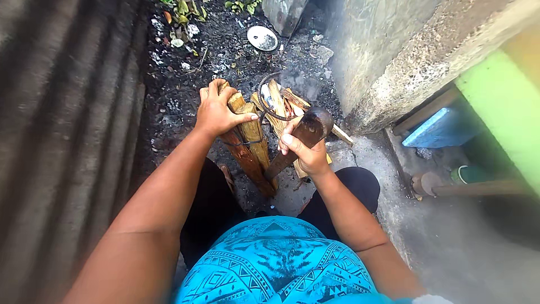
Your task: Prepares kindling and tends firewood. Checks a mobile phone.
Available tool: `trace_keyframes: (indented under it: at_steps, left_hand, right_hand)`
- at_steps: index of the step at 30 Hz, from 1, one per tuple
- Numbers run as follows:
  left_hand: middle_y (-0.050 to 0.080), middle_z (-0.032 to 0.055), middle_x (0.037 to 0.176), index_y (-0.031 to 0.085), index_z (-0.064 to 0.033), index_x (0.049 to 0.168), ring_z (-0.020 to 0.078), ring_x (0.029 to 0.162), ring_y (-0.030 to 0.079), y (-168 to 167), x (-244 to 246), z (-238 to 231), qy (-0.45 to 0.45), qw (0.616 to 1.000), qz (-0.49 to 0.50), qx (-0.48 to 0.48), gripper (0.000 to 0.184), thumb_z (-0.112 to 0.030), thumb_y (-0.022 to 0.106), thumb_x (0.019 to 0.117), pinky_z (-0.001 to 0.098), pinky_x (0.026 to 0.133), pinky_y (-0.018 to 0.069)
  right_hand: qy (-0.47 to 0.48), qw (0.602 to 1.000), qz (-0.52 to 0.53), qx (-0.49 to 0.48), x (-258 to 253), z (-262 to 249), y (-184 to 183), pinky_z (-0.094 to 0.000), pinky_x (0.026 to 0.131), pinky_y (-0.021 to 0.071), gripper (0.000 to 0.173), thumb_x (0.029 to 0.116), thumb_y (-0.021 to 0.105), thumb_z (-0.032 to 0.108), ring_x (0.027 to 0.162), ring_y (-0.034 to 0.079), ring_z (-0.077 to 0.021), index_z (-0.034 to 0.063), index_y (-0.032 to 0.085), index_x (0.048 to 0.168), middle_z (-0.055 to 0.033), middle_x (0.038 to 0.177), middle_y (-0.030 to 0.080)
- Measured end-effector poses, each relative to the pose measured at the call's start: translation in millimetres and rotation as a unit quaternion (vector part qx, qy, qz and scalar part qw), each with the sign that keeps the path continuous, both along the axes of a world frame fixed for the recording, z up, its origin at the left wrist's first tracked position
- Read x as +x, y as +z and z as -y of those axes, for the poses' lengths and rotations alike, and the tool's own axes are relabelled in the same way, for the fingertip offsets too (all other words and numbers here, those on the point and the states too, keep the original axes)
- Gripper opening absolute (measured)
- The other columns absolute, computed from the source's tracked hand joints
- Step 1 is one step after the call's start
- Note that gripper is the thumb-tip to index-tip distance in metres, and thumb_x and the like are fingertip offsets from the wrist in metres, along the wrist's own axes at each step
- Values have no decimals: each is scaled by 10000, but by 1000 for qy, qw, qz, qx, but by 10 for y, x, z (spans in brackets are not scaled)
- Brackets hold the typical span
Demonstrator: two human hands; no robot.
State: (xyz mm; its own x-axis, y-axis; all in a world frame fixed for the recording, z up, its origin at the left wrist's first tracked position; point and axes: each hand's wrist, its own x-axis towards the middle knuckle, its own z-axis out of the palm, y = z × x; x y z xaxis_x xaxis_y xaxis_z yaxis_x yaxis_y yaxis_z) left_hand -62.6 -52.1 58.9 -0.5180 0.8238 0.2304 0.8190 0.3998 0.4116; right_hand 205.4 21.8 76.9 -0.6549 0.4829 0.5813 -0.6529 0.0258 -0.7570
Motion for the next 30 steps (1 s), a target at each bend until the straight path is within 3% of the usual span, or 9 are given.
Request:
trace_keyframes:
  at_steps: [8,30]
  left_hand:
    - [366,127,1590,628,-178,1330,438,1362,417,-9,20,-3,5,1000,-2,10,1031,-920,649,614,647,990,449]
    - [387,130,1582,624,-149,1330,434,1358,432,-18,40,2,3,1000,-14,22,1041,-918,636,628,634,985,455]
  right_hand:
    - [3,1000,-7,-8,-5,4,-13,-315,655,571,107,952,679,111,661,616,-114,58,604,1007,-30,789,627]
    - [3,1000,-1,-4,15,5,-29,-309,664,565,94,939,673,92,682,621,-110,60,609,999,-28,790,633]
